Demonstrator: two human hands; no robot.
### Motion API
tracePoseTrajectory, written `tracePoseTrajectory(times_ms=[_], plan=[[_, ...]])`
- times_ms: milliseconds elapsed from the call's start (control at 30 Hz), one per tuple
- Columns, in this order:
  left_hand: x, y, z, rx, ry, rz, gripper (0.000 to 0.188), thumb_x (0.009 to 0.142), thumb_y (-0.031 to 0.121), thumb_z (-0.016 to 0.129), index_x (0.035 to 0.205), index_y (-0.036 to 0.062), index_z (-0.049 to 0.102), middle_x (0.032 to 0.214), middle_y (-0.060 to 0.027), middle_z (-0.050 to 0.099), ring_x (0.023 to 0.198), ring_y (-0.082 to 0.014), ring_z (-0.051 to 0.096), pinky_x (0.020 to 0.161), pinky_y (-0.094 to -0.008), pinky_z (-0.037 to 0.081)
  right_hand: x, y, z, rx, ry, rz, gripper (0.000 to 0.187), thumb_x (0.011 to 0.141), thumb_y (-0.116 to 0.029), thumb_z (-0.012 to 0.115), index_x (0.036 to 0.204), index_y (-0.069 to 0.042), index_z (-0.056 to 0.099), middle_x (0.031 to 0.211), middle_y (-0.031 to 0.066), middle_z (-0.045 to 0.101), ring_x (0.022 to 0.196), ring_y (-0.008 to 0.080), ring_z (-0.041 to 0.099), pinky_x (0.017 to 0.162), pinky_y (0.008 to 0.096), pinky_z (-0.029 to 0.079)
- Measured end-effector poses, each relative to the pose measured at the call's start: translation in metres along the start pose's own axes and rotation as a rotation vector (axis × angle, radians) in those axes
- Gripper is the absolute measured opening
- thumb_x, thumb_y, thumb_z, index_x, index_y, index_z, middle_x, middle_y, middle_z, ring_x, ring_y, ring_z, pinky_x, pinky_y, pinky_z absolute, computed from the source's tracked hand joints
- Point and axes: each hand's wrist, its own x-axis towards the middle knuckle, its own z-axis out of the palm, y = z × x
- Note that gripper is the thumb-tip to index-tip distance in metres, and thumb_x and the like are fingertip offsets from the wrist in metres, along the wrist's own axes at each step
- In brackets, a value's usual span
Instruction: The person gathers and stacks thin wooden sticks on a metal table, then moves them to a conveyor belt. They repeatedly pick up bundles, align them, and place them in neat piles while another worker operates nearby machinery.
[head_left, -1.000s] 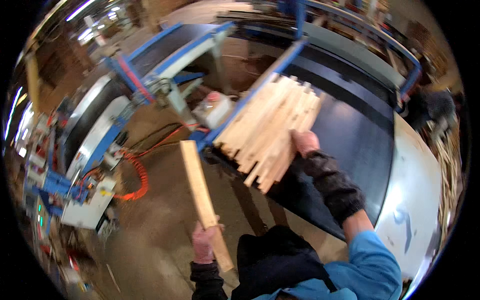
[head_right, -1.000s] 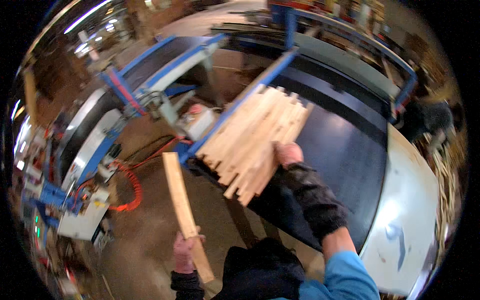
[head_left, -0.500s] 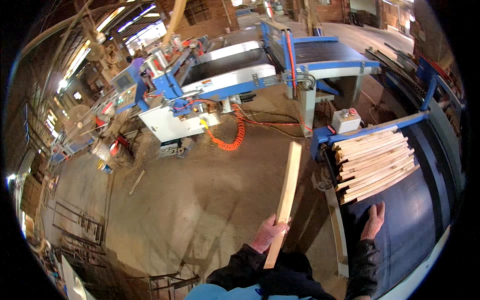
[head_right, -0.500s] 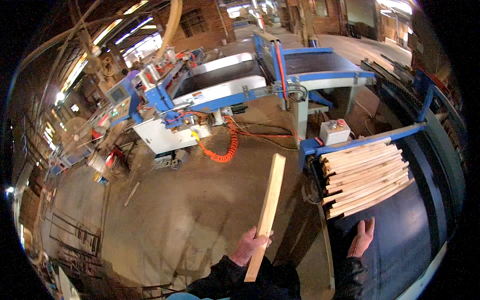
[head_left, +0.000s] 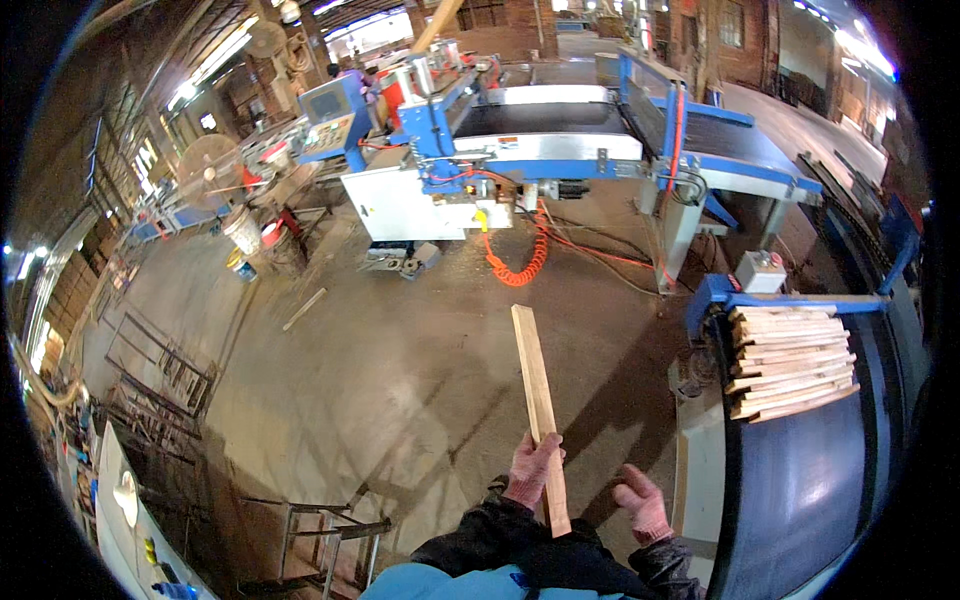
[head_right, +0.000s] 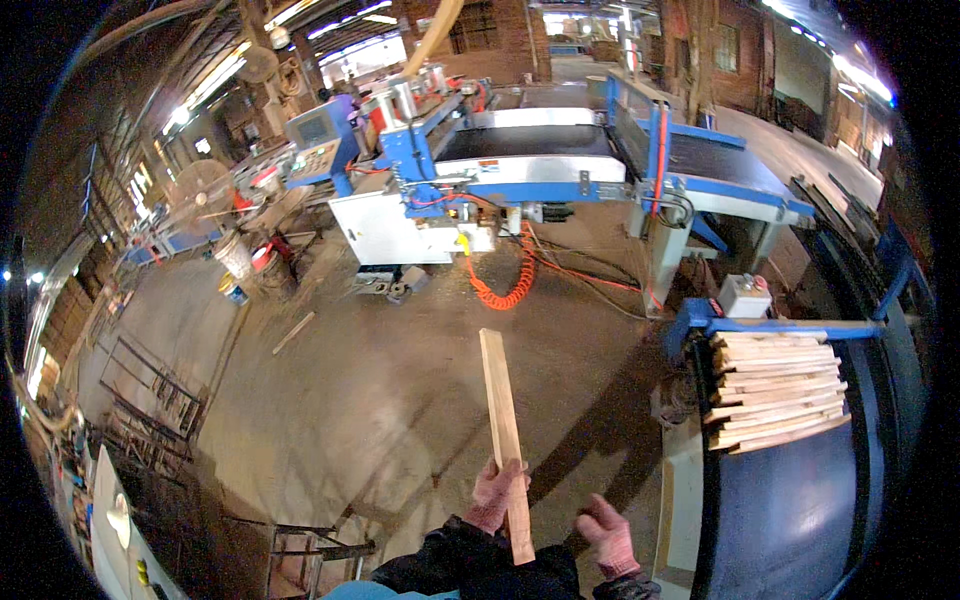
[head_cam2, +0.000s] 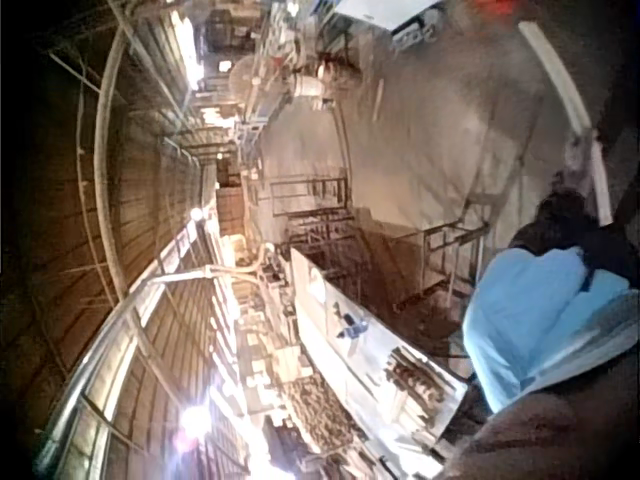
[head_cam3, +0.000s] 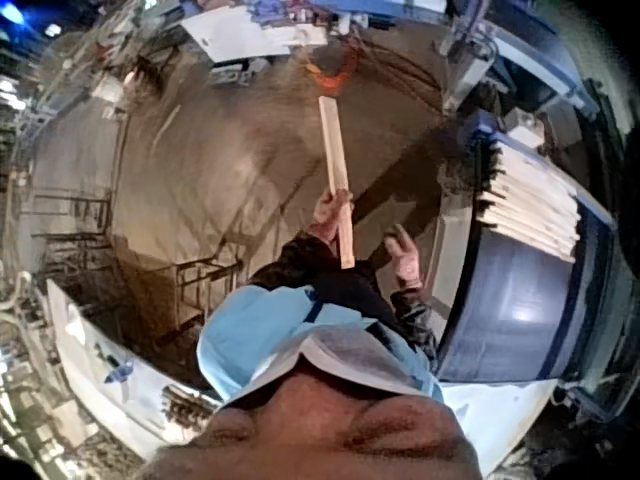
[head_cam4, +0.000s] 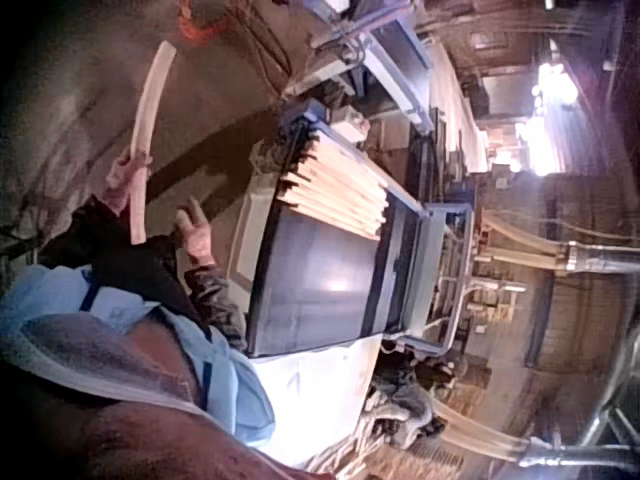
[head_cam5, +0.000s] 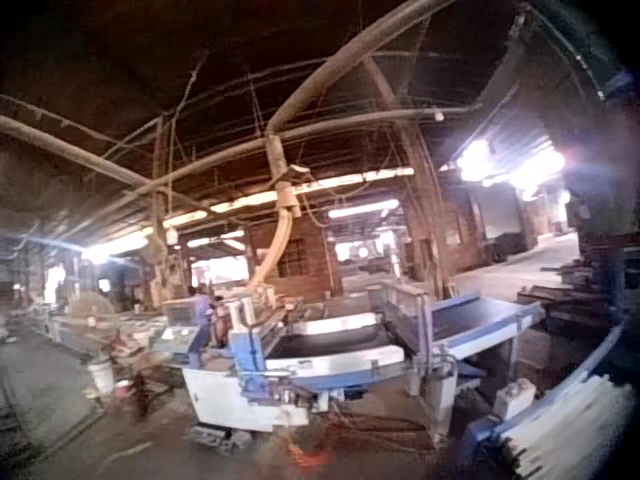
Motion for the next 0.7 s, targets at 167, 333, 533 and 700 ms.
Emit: tracePoseTrajectory(times_ms=[167,333,533,700], plan=[[0.046,0.026,-0.06,-0.101,-0.021,0.113,0.039,0.108,0.046,0.066,0.127,0.0128,0.061,0.099,0.0014,0.063,0.088,-0.0117,0.06,0.074,-0.0313,0.053,0.038,-0.021,0.134,-0.186,-0.351,0.151,0.07,0.097,-0.018,0.079,0.157,-0.002,0.046,0.141,0.0134,0.065,0.127,0.02,0.062,0.106,0.0356,0.051],[0.071,0.097,-0.101,0.144,0.054,0.203,0.039,0.111,0.028,0.059,0.144,0.007,0.056,0.095,0.0019,0.059,0.082,-0.009,0.055,0.073,-0.028,0.05,0.078,0.003,0.241,-0.412,-0.335,0.162,0.065,0.096,-0.025,0.081,0.148,-0.006,0.049,0.123,0.0083,0.068,0.113,0.018,0.064,0.096,0.035,0.053],[0.123,0.101,-0.183,-0.07,-0.239,0.011,0.036,0.108,0.028,0.062,0.136,0.0056,0.06,0.101,-0.0011,0.064,0.091,-0.0135,0.063,0.083,-0.0313,0.054,0.075,-0.024,0.307,-0.128,-0.314,0.197,0.07,0.095,-0.022,0.08,0.155,-0.009,0.047,0.118,0.0029,0.068,0.107,0.0156,0.064,0.093,0.0328,0.054],[0.112,0.142,-0.177,-0.152,-0.263,-0.208,0.036,0.104,0.022,0.068,0.134,0.0035,0.062,0.103,-0.0052,0.069,0.098,-0.0188,0.07,0.093,-0.0366,0.059,0.055,-0.05,0.305,-0.09,-0.324,0.316,0.085,0.09,-0.016,0.08,0.164,-0.007,0.04,0.117,0.0033,0.063,0.103,0.0147,0.06,0.087,0.0303,0.053]])
